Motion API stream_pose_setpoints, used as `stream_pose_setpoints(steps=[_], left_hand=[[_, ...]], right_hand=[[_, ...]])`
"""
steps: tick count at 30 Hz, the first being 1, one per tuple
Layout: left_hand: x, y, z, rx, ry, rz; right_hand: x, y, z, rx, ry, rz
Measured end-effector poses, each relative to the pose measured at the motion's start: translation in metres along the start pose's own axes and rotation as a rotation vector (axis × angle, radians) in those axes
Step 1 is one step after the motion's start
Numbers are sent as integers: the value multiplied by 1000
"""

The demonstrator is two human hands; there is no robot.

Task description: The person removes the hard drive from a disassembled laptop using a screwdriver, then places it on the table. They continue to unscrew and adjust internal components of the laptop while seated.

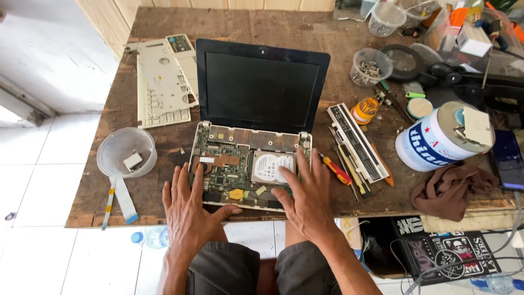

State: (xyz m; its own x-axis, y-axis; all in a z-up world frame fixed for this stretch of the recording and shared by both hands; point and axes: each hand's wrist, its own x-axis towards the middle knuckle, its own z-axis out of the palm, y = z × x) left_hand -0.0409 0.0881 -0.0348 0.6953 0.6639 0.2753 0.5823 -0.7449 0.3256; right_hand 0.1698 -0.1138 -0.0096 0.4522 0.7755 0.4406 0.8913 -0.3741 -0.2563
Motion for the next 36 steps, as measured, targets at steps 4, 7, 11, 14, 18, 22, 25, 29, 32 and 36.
stream_pose_setpoints(steps=[4,7,11,14,18,22,25,29,32,36], left_hand=[[1,6,-7,-21,21,-14],[5,6,-7,-27,19,-1],[0,7,-8,-63,-3,-38],[3,8,-10,-94,6,-42],[0,3,-3,-87,5,-24],[0,4,-5,-78,-29,-27],[-4,6,-5,-84,-35,-49],[2,4,-1,-51,-12,-35],[1,2,-1,-46,-8,-46],[1,5,-3,-72,-19,-65]], right_hand=[[3,-7,-6,104,132,43],[0,-3,-3,58,40,61],[-9,-1,0,25,29,28],[-12,3,11,7,-4,48],[-16,5,8,51,13,26],[-1,1,0,-83,-62,121],[12,-16,2,-135,-216,163],[13,-39,-16,-80,-224,-1],[-4,-31,-18,-32,-210,-38],[3,-22,-1,-113,-214,51]])
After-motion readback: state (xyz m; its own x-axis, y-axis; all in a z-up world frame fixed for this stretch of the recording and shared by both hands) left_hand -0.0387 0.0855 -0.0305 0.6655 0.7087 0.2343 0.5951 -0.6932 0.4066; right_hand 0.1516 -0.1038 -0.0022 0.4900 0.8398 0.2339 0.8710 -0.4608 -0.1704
